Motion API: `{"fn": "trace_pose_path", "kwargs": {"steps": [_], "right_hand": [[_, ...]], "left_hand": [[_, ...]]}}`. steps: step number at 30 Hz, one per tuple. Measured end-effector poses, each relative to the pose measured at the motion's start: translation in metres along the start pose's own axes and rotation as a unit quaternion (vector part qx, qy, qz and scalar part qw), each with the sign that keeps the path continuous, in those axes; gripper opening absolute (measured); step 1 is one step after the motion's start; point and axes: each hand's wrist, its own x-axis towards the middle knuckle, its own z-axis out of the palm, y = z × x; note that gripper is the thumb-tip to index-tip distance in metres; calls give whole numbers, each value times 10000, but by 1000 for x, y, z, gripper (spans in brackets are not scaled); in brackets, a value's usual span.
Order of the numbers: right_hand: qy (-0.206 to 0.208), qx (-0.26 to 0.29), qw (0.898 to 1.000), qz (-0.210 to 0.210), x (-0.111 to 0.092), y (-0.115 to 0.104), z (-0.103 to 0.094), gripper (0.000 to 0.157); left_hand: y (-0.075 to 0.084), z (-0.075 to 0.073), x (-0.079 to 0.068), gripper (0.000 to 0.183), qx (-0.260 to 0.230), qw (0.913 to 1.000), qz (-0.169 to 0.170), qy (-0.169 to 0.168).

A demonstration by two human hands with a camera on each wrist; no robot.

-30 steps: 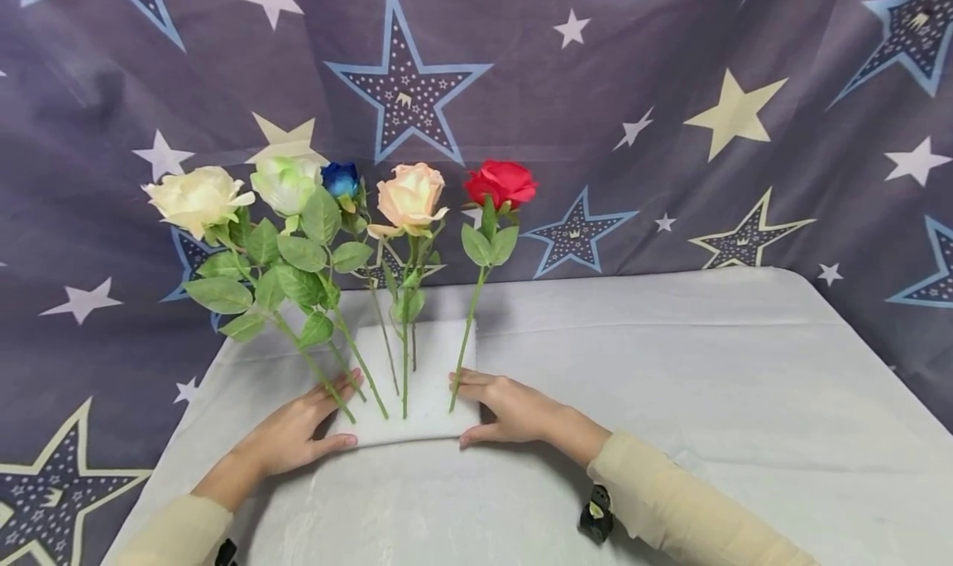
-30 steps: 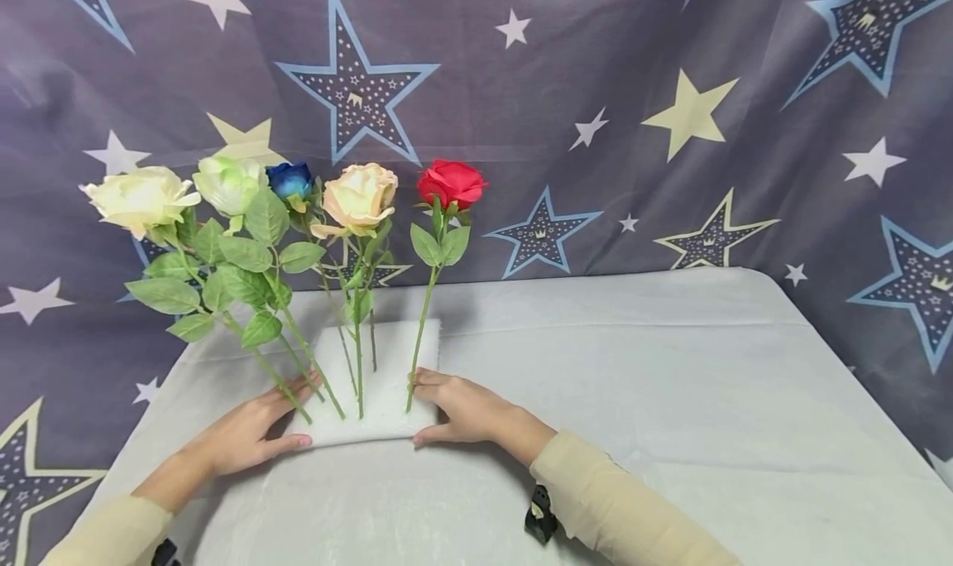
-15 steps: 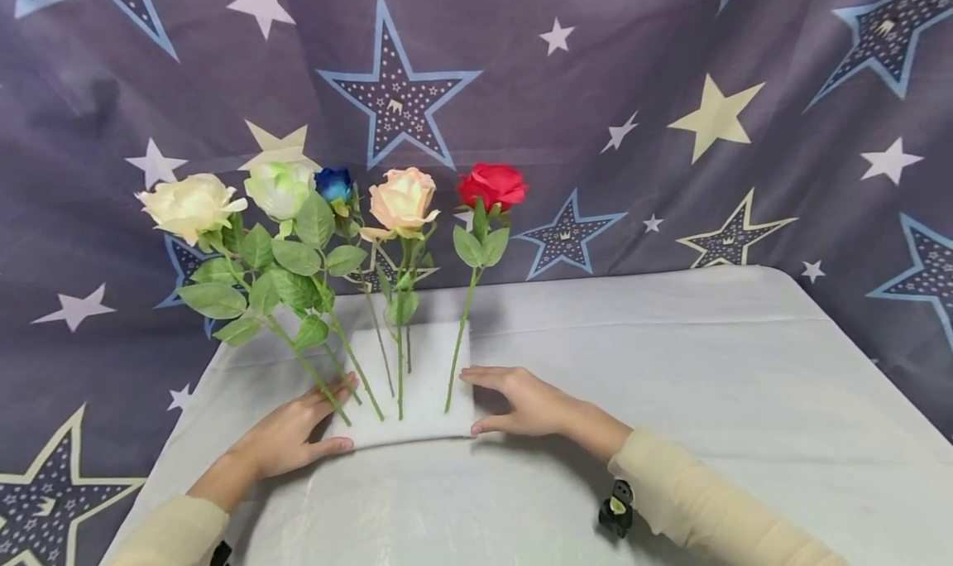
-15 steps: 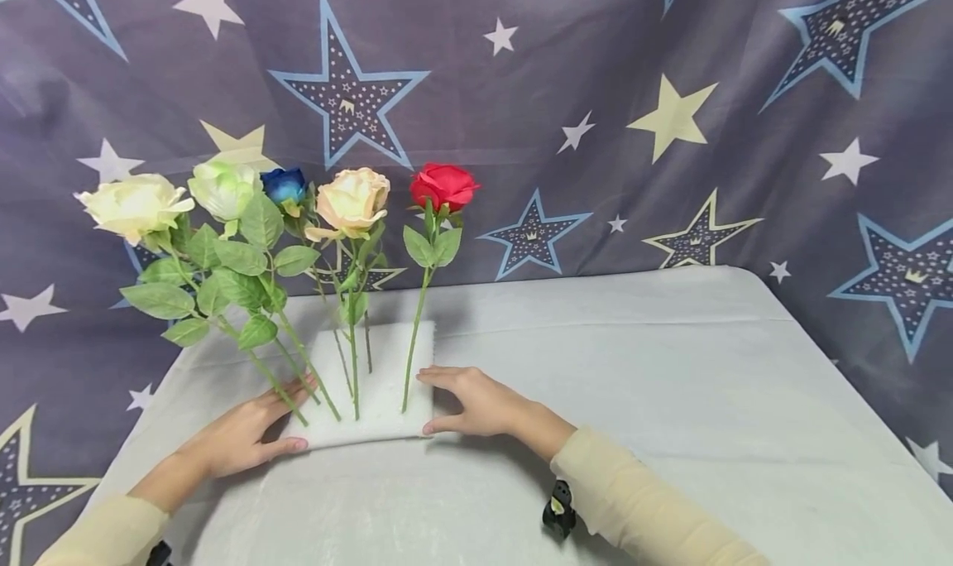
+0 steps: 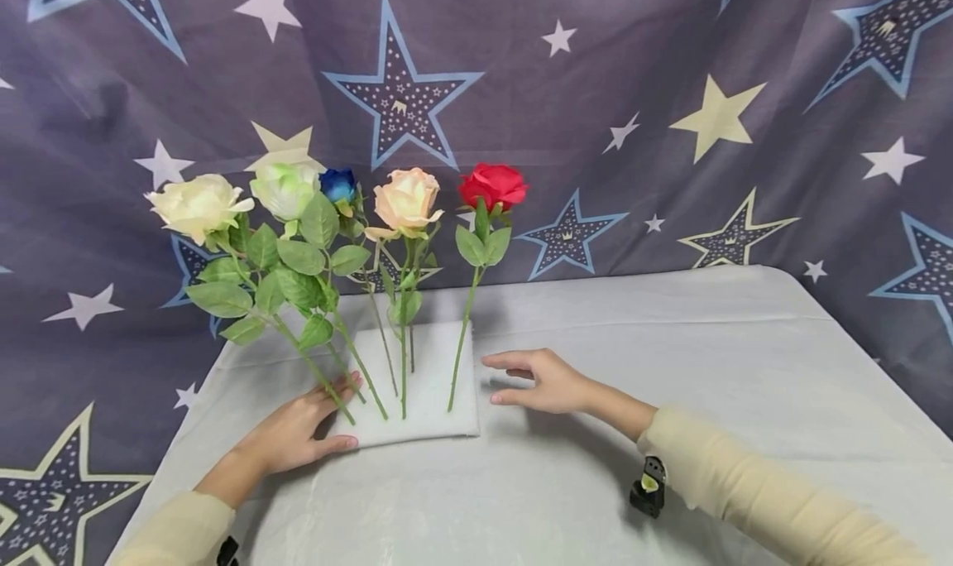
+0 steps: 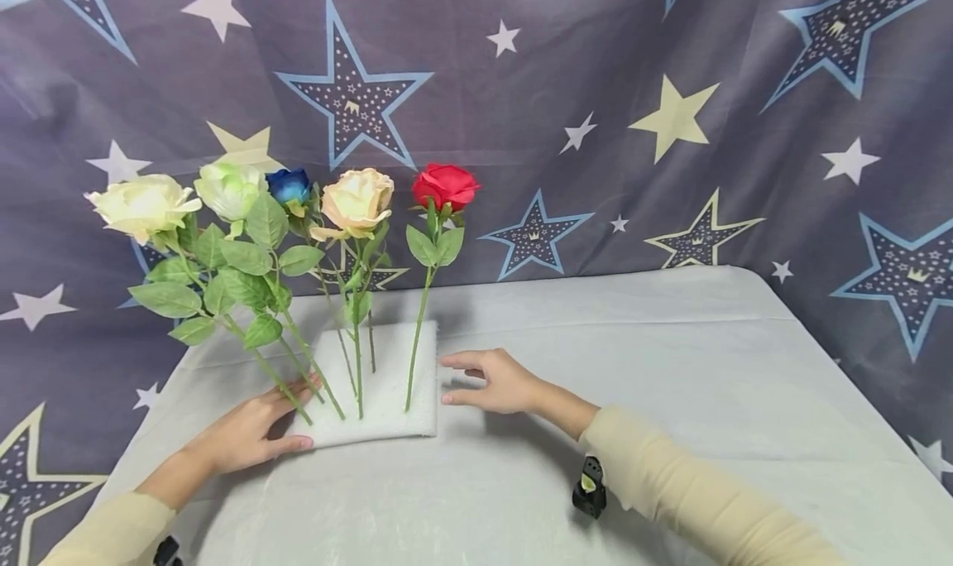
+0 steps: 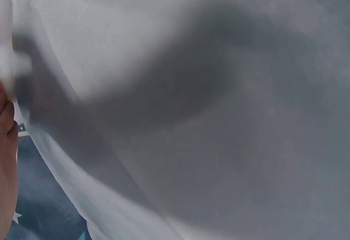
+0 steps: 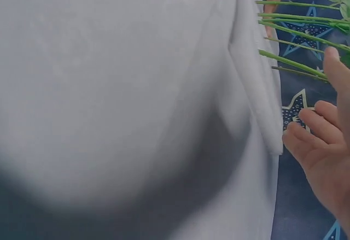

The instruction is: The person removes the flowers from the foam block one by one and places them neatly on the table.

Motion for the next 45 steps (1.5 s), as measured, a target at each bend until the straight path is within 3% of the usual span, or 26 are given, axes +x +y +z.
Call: {"fn": "trace_pose_path", "kwargs": {"steps": [4, 9, 15, 19, 26, 38, 41, 45], "right_hand": [[273, 896, 9949, 371, 4, -2, -9, 46], [735, 1734, 9771, 989, 12, -11, -19, 43], [1079, 3020, 9391, 1234, 26, -14, -22, 41], [1232, 3604, 9148, 1347, 33, -13, -15, 42], [1384, 3954, 8938, 1602, 46, -14, 1, 41], [1732, 4106, 8794, 1675, 63, -23, 15, 37], [1885, 4189, 8701, 1788, 65, -24, 19, 37], [2181, 4344, 8504, 2014, 68, -26, 23, 35]], "left_hand": [[2, -1, 1, 84, 1, 10000, 7, 37], [4, -2, 0, 83, -5, 10000, 17, 71], [4, -3, 0, 83, 8, 9999, -31, 107], [4, -2, 1, 83, -6, 9999, -39, 99], [4, 0, 1, 83, -91, 9999, -100, 64], [5, -3, 1, 84, -85, 9998, -166, 72], [5, -3, 1, 84, -94, 9998, -167, 73], [5, -4, 1, 84, -87, 9999, -134, 38]]}}
